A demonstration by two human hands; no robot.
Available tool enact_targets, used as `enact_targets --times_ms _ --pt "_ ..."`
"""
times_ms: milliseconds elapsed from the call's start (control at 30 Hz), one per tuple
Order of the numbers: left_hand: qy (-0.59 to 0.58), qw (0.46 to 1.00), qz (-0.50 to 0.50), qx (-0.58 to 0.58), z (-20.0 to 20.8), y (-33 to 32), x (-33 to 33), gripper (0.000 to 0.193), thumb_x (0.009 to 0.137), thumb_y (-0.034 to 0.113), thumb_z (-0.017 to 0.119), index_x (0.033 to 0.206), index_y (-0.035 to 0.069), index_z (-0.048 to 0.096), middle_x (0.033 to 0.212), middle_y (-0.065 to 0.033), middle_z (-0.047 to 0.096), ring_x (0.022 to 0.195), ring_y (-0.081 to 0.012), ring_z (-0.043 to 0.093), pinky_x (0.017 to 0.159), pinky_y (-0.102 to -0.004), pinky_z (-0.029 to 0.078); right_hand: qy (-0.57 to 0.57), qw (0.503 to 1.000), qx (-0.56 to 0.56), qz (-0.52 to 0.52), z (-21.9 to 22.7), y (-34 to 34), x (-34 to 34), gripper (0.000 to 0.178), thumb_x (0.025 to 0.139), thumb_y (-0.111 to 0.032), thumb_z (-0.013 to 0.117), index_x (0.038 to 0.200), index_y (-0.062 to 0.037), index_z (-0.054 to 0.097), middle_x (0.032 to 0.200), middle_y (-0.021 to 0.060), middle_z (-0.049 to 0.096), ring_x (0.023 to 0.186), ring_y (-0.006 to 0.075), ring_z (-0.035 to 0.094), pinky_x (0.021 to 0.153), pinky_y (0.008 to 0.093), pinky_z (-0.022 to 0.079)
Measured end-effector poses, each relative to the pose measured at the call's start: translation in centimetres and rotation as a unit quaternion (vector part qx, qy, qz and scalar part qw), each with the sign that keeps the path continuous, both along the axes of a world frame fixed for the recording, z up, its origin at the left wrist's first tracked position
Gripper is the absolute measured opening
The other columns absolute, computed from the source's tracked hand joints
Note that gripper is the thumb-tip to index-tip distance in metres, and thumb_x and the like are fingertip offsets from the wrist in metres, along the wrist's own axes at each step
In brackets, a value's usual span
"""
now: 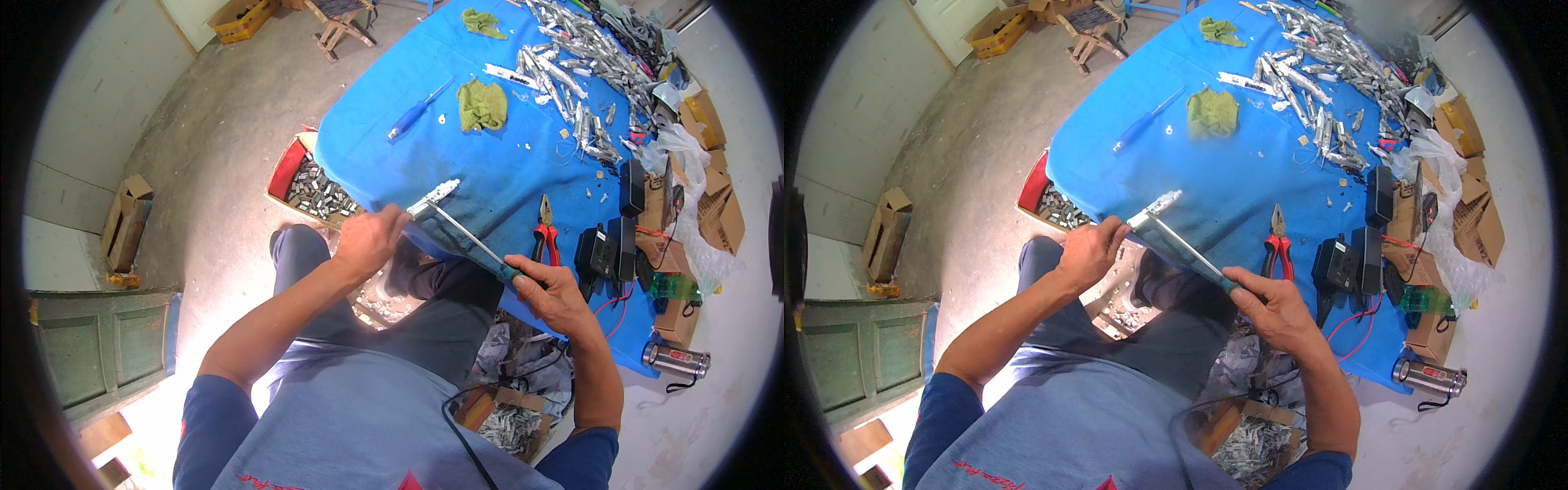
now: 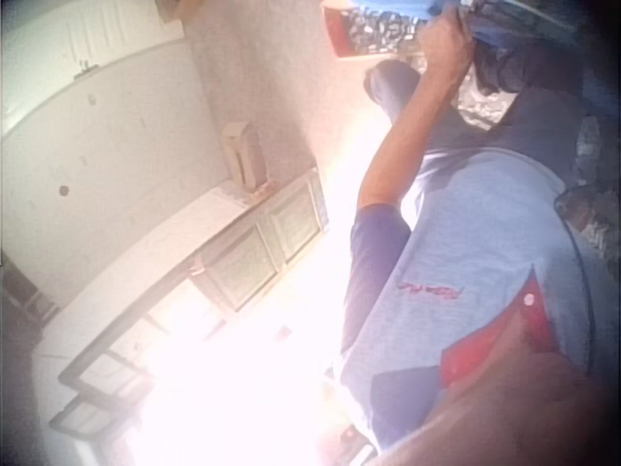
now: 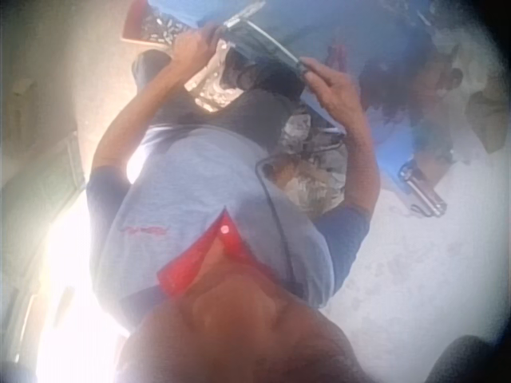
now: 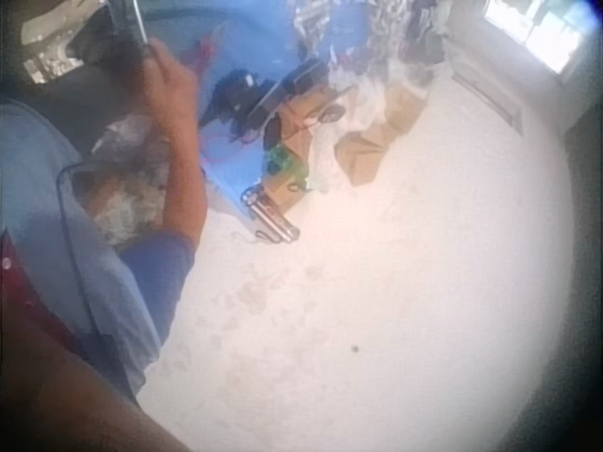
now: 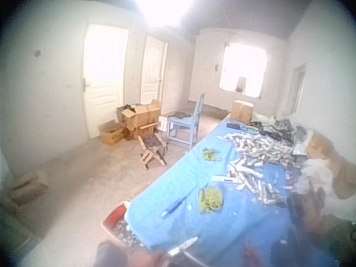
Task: The person uses a screwdriver to drive a screw into a metal component held in one hand.
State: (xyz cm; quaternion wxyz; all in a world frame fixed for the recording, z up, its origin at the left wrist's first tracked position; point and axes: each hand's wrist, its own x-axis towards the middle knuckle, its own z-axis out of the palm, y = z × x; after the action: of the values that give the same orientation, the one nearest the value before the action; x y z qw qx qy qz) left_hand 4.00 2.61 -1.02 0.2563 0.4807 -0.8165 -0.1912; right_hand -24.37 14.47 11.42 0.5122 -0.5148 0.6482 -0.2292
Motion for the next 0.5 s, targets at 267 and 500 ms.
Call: enact_targets --times_ms 267,500 --pt "-0.012 1.0 0.006 0.001 0.8 -0.2 -0.1 0.025 0.098 0.03 0.058 0.087 0.007 0.057 0.059 -0.0184 0.058 0.058 -0.0405 0.06 0.053 -0.0504 0.046 -0.201 0.969 0.101 -0.106 -3.2 1.2 -0.4 0.042 0.098 -0.021 0.061 0.136 -0.0032 0.056 0.075 0.0035 0.062 0.05 0.0066 0.049 0.045 0.0195 0.037" --pt "-0.03 0.999 0.024 0.028 1.0 -1.2 0.1 0.025 0.099 0.031 0.056 0.09 0.007 0.059 0.064 -0.0194 0.06 0.063 -0.0419 0.062 0.054 -0.0511 0.046 -0.361 0.895 0.168 -0.201 -6.7 2.7 0.8 0.045 0.099 -0.025 0.059 0.139 -0.0081 0.049 0.077 0.0111 0.061 0.045 0.0101 0.048 0.036 0.0197 0.033"
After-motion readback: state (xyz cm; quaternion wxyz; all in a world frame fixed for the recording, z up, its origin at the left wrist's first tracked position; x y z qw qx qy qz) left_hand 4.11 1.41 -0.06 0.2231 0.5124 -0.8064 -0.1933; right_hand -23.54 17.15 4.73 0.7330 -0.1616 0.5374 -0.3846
